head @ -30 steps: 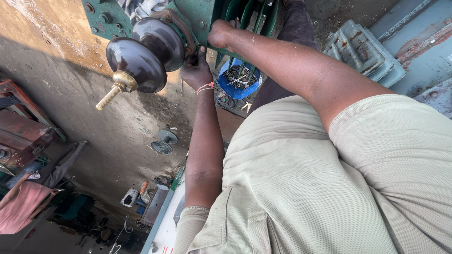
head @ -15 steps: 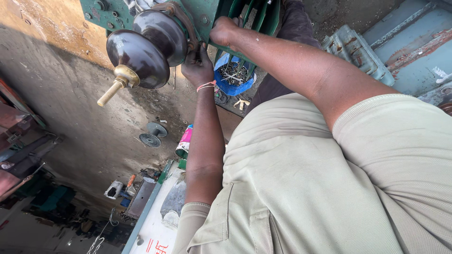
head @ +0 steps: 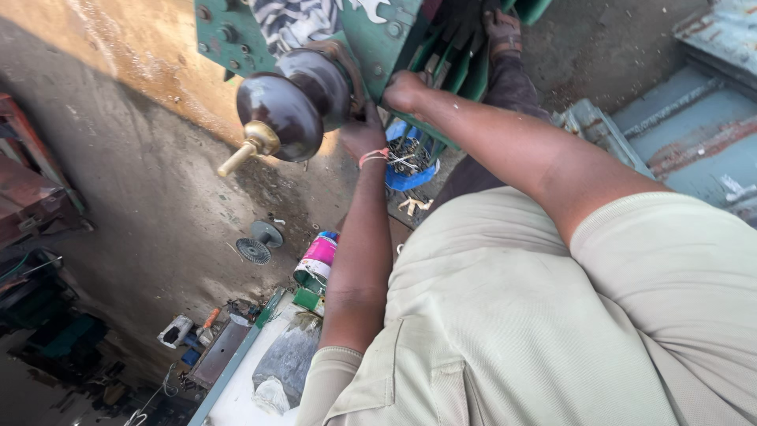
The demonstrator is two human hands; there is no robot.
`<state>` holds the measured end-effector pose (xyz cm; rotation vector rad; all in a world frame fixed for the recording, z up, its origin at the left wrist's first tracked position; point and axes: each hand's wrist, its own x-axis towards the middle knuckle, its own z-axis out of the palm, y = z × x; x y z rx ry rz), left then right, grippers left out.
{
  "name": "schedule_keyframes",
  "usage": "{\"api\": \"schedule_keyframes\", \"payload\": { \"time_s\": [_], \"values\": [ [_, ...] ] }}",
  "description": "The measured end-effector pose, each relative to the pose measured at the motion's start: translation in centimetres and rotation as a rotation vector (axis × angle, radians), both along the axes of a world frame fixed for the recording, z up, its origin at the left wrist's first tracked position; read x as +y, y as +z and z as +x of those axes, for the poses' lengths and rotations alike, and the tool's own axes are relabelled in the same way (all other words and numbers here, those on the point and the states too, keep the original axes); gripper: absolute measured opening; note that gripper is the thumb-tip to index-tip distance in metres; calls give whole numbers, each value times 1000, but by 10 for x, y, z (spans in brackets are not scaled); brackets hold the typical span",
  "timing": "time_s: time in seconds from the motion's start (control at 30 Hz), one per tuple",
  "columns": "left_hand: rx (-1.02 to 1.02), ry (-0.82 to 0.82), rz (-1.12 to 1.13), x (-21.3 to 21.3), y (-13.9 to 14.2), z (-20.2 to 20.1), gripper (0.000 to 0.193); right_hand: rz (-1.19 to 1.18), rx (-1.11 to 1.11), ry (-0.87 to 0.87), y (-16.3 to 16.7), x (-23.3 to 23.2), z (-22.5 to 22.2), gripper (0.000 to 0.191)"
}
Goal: The person works on a green transformer unit, using wrenches to loosen and tighten bolts on its frame and around the bushings. They reach into the radiator fins, handle fasteners from a blue tray of hardware, and reposition around the unit to work on different bolts.
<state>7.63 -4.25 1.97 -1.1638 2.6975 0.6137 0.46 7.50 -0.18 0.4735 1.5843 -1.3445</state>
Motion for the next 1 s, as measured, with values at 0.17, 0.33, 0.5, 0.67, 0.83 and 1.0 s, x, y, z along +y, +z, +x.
{"api": "schedule_keyframes", "payload": {
  "time_s": [0.17, 0.33, 0.5, 0.67, 0.83, 1.0],
  "values": [
    [84, -20, -25, 9, 23, -12, 53, -8, 113, 71, 6, -7, -6, 38],
    [123, -33, 78, 0, 49, -14, 44, 83, 230, 125, 18, -8, -4, 47],
    [252, 26, 265, -1, 46, -12, 33, 74, 139, 120, 29, -8, -10, 44],
    [217, 139, 365, 0, 46, -19, 31, 162, 172, 181, 30, -13, -20, 50],
    [184, 158, 343, -2, 48, -24, 29, 126, 135, 105, 27, -19, -21, 53],
    [424, 158, 523, -5, 49, -29, 37, 268, 117, 233, 33, -20, -22, 54]
  ]
}}
